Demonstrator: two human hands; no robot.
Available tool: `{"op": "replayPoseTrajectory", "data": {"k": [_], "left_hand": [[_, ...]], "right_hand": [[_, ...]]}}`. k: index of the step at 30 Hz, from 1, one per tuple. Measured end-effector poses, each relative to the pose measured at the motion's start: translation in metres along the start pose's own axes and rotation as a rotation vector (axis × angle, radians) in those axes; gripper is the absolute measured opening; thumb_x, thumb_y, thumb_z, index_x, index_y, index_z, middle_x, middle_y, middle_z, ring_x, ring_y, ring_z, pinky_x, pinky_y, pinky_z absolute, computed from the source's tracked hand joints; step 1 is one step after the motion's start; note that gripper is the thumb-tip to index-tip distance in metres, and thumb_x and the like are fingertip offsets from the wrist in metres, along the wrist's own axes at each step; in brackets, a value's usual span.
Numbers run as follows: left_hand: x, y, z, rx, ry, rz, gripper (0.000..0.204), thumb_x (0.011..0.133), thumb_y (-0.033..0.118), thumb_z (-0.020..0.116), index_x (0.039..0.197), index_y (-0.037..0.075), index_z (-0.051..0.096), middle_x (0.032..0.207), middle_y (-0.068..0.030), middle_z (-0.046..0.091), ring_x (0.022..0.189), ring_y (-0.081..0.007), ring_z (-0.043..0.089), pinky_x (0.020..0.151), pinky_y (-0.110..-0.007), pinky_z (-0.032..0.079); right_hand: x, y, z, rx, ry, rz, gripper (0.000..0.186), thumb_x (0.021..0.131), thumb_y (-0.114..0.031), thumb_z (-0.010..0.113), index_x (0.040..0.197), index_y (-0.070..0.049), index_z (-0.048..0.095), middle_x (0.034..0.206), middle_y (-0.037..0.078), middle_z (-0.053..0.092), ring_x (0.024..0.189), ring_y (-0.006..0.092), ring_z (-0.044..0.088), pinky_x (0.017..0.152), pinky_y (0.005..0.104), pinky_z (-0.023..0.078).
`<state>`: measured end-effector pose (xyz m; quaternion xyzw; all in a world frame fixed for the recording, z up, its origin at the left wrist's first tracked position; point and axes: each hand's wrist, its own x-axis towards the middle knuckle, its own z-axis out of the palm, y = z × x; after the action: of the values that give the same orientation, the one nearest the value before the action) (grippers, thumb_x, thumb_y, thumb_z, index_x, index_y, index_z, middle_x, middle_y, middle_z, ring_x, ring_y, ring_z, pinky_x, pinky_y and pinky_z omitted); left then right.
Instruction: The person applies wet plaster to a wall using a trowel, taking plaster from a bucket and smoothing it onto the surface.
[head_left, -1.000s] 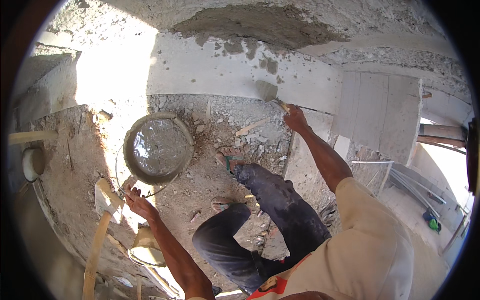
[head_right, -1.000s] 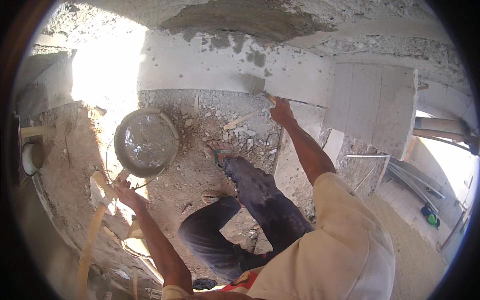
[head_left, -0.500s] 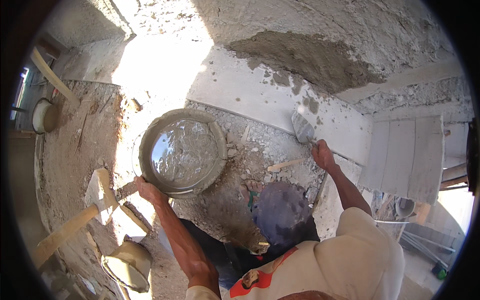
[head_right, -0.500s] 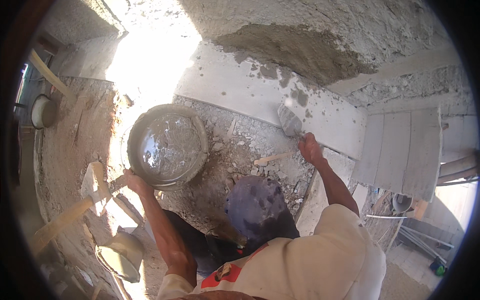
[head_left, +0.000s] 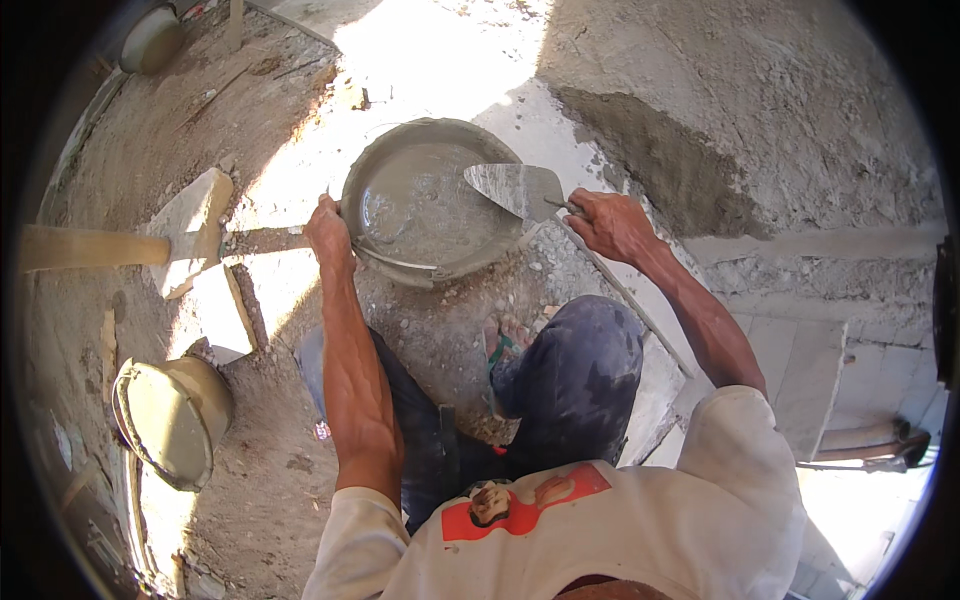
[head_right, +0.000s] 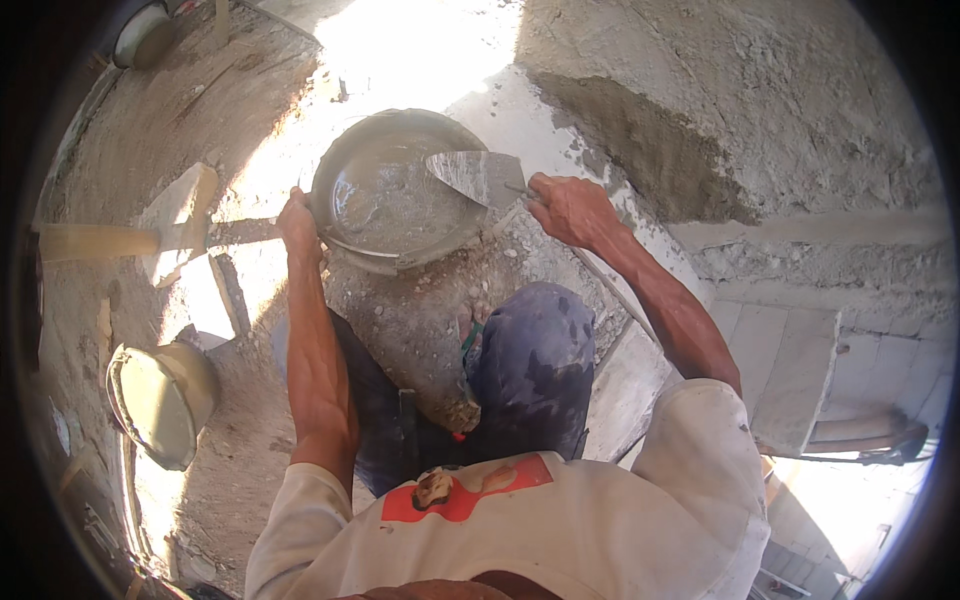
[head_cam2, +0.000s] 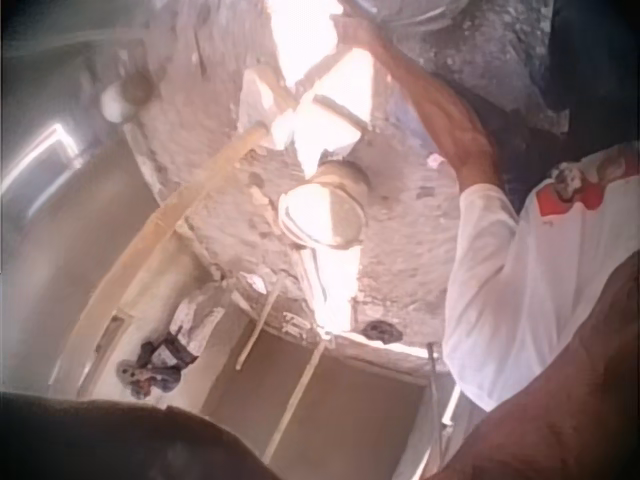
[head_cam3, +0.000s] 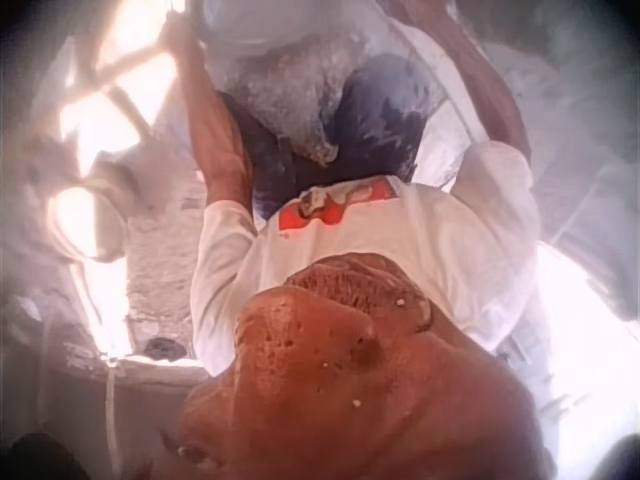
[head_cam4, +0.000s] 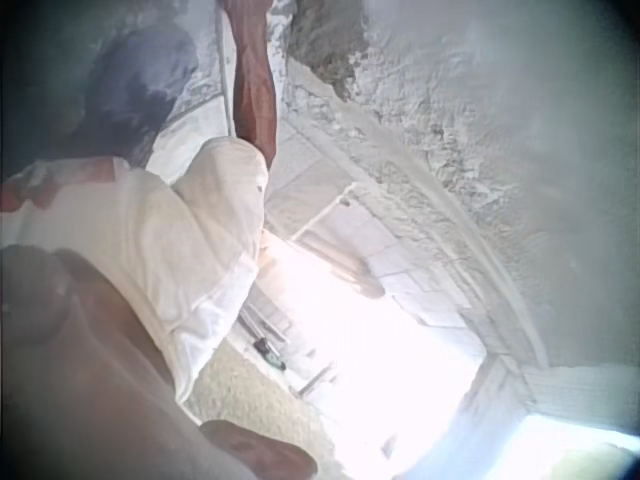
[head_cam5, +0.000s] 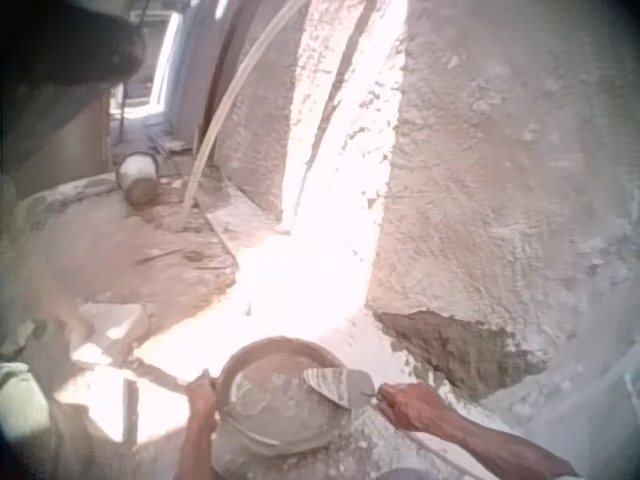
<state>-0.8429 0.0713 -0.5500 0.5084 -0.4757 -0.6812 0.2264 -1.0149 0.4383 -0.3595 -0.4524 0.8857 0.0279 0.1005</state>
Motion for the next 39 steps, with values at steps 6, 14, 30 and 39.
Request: {"op": "replayPoseTrajectory", "data": {"k": [6, 14, 30, 39], "left_hand": [[-0.008, 0.022, -0.010, 0.015, -0.133, -0.131, 0.048, 0.108, 0.035, 0.052, 0.103, -0.006, 0.076, 0.086, -0.0108, 0.068, 0.075, -0.0214, 0.060, 0.070, -0.040, 0.050], [-0.020, 0.018, -0.005, -0.107, -0.247, -0.100, 0.040, 0.107, 0.030, 0.053, 0.089, 0.000, 0.073, 0.070, -0.0022, 0.059, 0.052, -0.0132, 0.048, 0.045, -0.033, 0.041], [-0.021, 0.020, -0.013, 0.084, -0.168, -0.049, 0.046, 0.110, 0.035, 0.049, 0.089, 0.002, 0.073, 0.067, 0.0001, 0.056, 0.052, -0.0107, 0.052, 0.042, -0.027, 0.044], [0.012, -0.005, -0.043, 0.170, -0.237, -0.109, 0.039, 0.105, 0.044, 0.053, 0.106, 0.007, 0.068, 0.093, -0.0068, 0.067, 0.076, -0.0186, 0.062, 0.058, -0.035, 0.050]], "right_hand": [[0.080, -0.036, 0.006, -0.270, -0.046, -0.044, 0.028, 0.099, -0.023, 0.059, 0.098, 0.005, 0.066, 0.083, 0.025, 0.073, 0.075, 0.0449, 0.073, 0.065, 0.0558, 0.058], [0.086, -0.114, 0.070, 0.121, -0.281, -0.114, 0.034, 0.089, -0.025, 0.063, 0.098, 0.006, 0.070, 0.090, 0.033, 0.071, 0.087, 0.0515, 0.071, 0.079, 0.0584, 0.056], [0.036, -0.061, 0.065, 0.669, -0.145, -0.011, 0.038, 0.097, -0.036, 0.073, 0.105, 0.001, 0.072, 0.076, 0.019, 0.067, 0.071, 0.0253, 0.064, 0.067, 0.0445, 0.049], [0.093, -0.056, 0.052, 0.725, 0.078, -0.402, 0.040, 0.101, -0.038, 0.069, 0.103, 0.002, 0.068, 0.060, 0.014, 0.058, 0.050, 0.0261, 0.059, 0.052, 0.0456, 0.047]]}}
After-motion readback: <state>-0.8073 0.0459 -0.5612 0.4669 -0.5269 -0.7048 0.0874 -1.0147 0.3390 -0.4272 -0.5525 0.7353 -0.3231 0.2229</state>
